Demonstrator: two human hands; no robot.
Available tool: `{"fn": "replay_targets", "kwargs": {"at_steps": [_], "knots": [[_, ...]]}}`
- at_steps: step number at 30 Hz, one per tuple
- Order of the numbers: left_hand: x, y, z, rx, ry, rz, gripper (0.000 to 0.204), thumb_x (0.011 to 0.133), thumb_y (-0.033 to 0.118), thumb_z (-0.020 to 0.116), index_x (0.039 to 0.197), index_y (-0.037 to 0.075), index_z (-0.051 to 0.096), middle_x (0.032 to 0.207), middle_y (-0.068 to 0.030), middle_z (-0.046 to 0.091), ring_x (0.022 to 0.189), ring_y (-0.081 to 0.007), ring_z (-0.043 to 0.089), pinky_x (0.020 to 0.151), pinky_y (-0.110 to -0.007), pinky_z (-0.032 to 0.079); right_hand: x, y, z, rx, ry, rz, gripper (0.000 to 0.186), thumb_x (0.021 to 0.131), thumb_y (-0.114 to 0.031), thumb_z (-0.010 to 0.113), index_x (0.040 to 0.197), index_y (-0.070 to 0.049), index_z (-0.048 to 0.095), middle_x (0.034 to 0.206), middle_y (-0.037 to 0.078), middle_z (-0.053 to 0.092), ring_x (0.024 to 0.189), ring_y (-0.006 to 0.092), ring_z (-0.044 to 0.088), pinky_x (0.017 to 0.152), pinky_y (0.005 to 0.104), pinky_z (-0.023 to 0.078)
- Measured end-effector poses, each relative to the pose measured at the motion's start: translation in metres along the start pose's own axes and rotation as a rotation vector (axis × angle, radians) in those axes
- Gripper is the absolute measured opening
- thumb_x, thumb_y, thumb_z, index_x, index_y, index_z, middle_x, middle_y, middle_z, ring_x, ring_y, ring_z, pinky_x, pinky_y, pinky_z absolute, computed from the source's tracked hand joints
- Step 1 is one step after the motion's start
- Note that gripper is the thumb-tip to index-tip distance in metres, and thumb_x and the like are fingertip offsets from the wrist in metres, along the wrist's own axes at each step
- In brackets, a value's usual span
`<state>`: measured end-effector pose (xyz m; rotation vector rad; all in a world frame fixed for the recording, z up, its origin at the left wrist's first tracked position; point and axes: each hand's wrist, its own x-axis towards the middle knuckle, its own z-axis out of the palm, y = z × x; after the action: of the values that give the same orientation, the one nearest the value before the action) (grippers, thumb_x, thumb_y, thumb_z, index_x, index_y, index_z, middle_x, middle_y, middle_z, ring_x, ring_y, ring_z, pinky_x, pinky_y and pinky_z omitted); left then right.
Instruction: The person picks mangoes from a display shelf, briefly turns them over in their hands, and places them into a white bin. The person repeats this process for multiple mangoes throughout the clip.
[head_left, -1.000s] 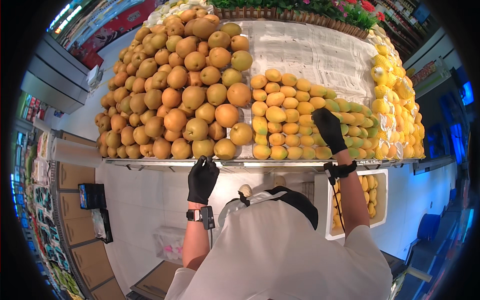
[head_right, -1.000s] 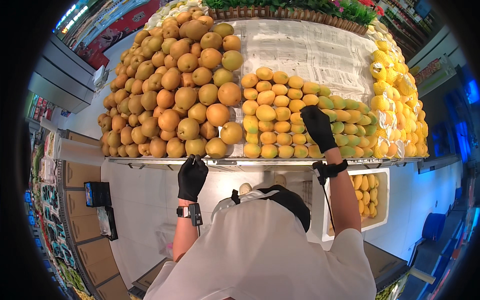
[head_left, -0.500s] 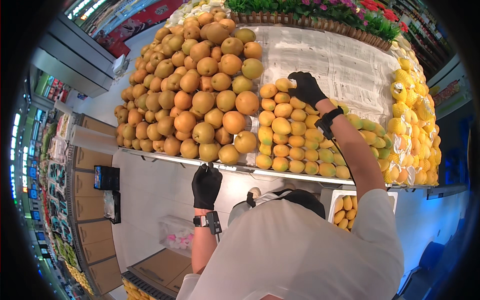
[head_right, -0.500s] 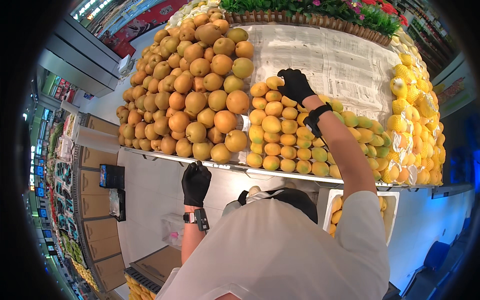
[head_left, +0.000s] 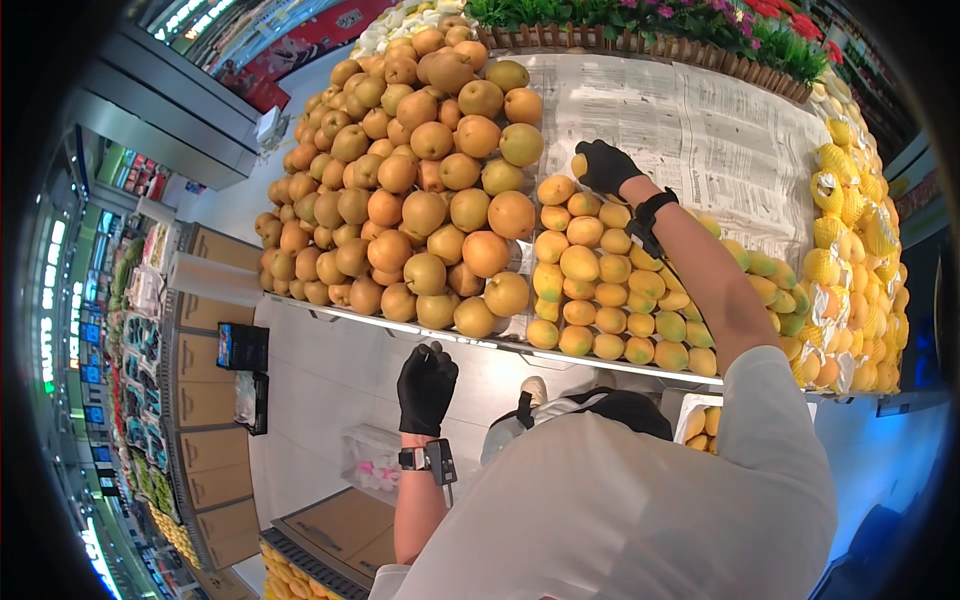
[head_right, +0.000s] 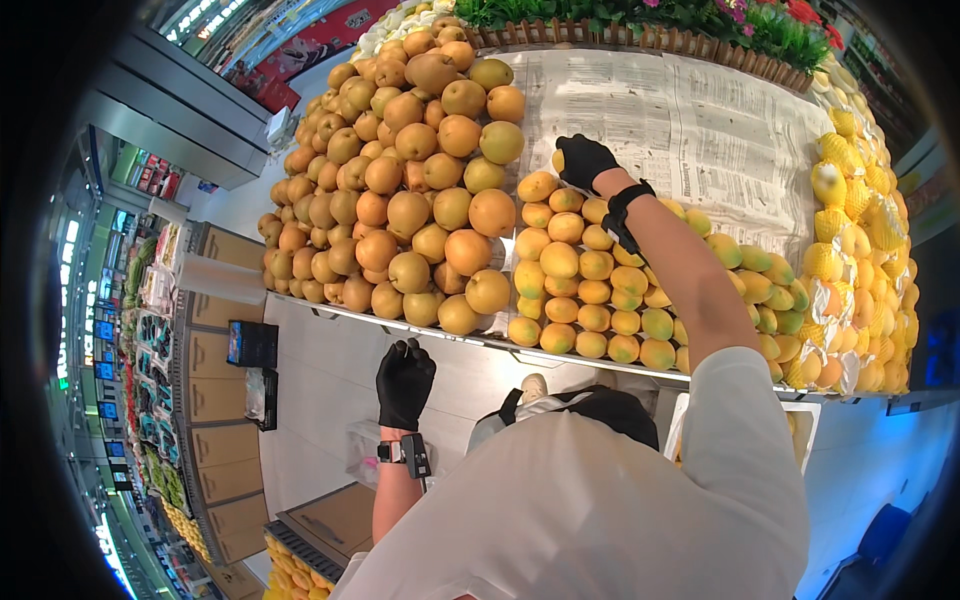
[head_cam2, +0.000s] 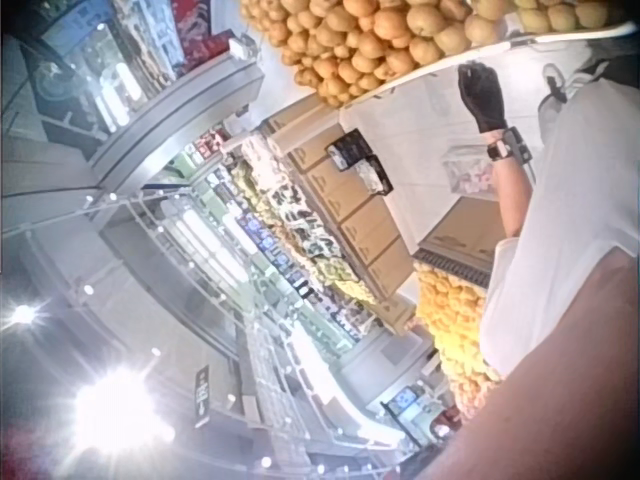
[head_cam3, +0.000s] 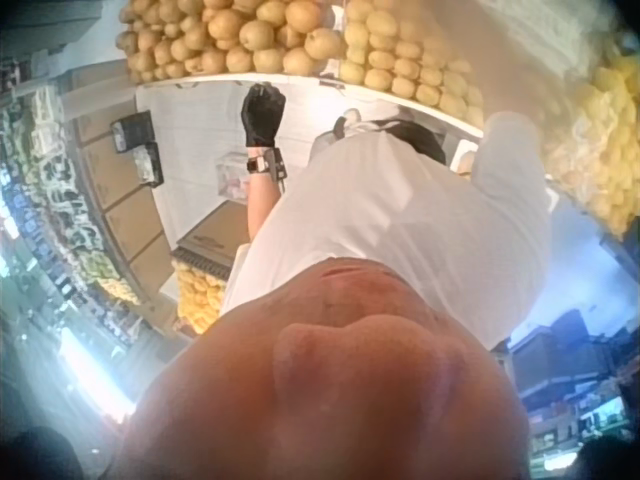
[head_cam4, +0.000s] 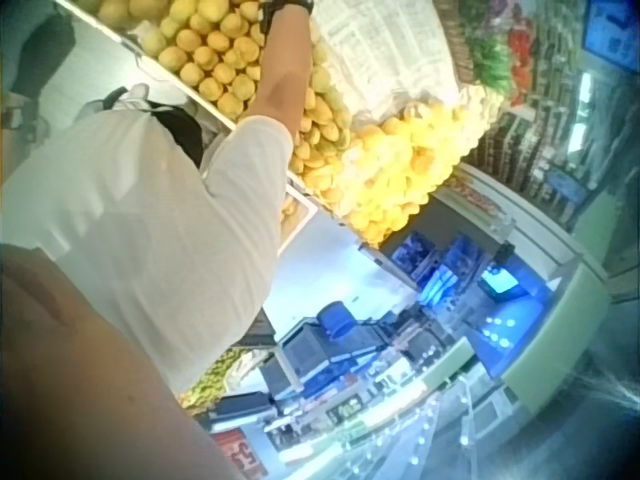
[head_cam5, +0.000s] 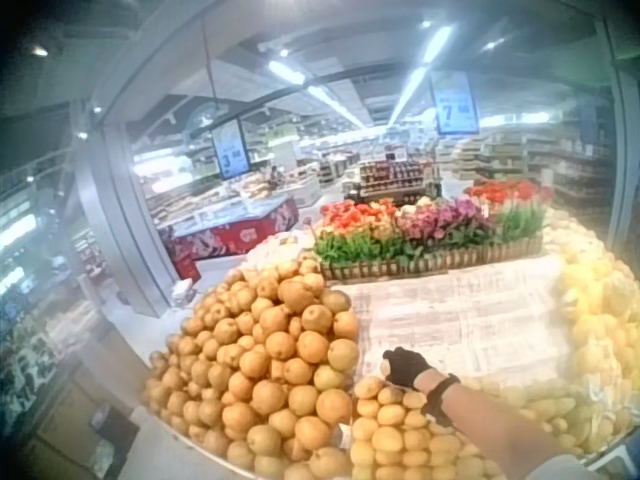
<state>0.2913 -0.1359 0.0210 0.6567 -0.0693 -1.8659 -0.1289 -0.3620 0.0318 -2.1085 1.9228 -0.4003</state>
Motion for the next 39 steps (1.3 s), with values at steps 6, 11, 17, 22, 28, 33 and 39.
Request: {"fn": "replay_targets", "kwargs": {"at_steps": [6,11,17,22,28,33,39], "knots": [[0.002,-0.005,-0.002,0.008,-0.004,-0.018,0.009,0.09,0.014,0.05,0.088,0.007,0.056,0.097,-0.0065,0.059,0.078,-0.0166,0.049,0.075,-0.03,0.04,0.013,0.014,0.002,-0.049,-0.017,-0.052,0.037,0.072,-0.021,0.067,0.105,-0.009,0.056,0.099,0.016,0.063,0.095,0.0345,0.06,0.081,0.0422,0.049],[0.005,-0.001,-0.007,0.006,-0.044,-0.026,0.009,0.09,0.015,0.051,0.089,0.008,0.056,0.094,-0.0053,0.06,0.079,-0.0165,0.051,0.076,-0.03,0.04,0.014,0.038,0.002,0.205,0.081,-0.063,0.047,0.066,-0.028,0.073,0.106,-0.008,0.059,0.1,0.013,0.065,0.093,0.0322,0.062,0.082,0.0395,0.049],[0.006,0.005,-0.009,0.002,-0.035,-0.06,0.011,0.089,0.016,0.053,0.094,0.007,0.058,0.091,-0.0051,0.06,0.08,-0.0167,0.052,0.076,-0.029,0.041,-0.011,0.021,-0.037,0.876,0.143,0.111,0.039,0.075,-0.019,0.074,0.106,0.0,0.06,0.089,0.009,0.065,0.069,0.0144,0.064,0.06,0.0275,0.053],[0.019,0.015,-0.008,0.023,-0.076,-0.14,0.016,0.091,0.014,0.05,0.102,0.005,0.058,0.094,-0.0063,0.06,0.081,-0.0165,0.052,0.075,-0.028,0.041,-0.076,-0.034,-0.05,1.354,0.26,0.205,0.041,0.081,-0.02,0.071,0.112,0.003,0.058,0.097,0.01,0.063,0.079,0.0172,0.064,0.069,0.0277,0.055],[0.045,0.015,-0.008,0.279,-0.267,-0.171,0.027,0.094,0.016,0.047,0.117,0.005,0.054,0.105,-0.0098,0.06,0.089,-0.0174,0.056,0.076,-0.028,0.044,-0.145,-0.08,-0.029,1.6,0.219,0.177,0.041,0.083,-0.014,0.068,0.118,0.002,0.053,0.104,0.008,0.06,0.086,0.0174,0.062,0.071,0.0272,0.056],[0.063,0.016,0.012,0.418,-0.353,-0.23,0.02,0.092,0.013,0.051,0.109,0.005,0.058,0.098,-0.0066,0.059,0.09,-0.0158,0.057,0.078,-0.025,0.046,-0.188,-0.118,-0.009,1.479,0.234,0.18,0.042,0.084,-0.015,0.065,0.12,0.0,0.052,0.106,0.007,0.059,0.093,0.016,0.06,0.076,0.0277,0.054],[0.058,-0.008,0.061,1.321,-0.457,0.296,0.038,0.082,0.009,0.066,0.119,0.006,0.056,0.107,-0.0022,0.059,0.092,-0.0113,0.055,0.076,-0.024,0.047,-0.217,-0.153,0.007,1.427,0.243,0.19,0.044,0.082,-0.012,0.067,0.121,0.001,0.053,0.109,0.006,0.059,0.097,0.0141,0.058,0.079,0.0269,0.052]]}}
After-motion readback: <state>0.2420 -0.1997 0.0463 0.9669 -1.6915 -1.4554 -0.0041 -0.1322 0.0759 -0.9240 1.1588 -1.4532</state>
